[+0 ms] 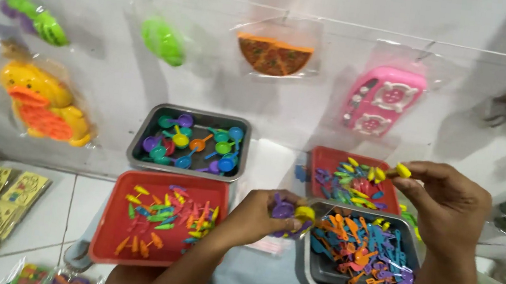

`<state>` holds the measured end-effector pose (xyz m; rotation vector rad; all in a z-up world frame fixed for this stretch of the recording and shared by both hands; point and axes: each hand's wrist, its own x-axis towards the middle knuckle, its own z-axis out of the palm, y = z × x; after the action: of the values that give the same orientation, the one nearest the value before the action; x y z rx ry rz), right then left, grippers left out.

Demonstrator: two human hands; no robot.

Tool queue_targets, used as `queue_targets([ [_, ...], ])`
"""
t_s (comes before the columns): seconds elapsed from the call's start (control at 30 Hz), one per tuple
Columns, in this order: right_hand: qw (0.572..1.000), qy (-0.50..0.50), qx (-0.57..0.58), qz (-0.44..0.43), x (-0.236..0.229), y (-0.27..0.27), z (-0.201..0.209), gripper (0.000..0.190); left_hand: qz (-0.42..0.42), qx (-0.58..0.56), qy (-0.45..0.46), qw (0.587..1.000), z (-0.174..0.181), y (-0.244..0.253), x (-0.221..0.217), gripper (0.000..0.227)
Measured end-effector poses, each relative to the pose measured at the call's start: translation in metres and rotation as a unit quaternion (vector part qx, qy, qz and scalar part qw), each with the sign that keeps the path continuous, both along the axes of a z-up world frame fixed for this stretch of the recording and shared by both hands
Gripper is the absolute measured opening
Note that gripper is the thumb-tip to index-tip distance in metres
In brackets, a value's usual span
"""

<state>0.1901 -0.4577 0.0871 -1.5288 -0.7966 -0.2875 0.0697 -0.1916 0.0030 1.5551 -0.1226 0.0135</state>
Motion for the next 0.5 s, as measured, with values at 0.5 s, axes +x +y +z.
queue_targets([
  [0.5,0.985,-0.103,-0.139,-0.015,-0.036,0.002,0.053,0.025,-0.029,0.205,0.064,0.976,0.019,-0.016,-0.005,0.038],
])
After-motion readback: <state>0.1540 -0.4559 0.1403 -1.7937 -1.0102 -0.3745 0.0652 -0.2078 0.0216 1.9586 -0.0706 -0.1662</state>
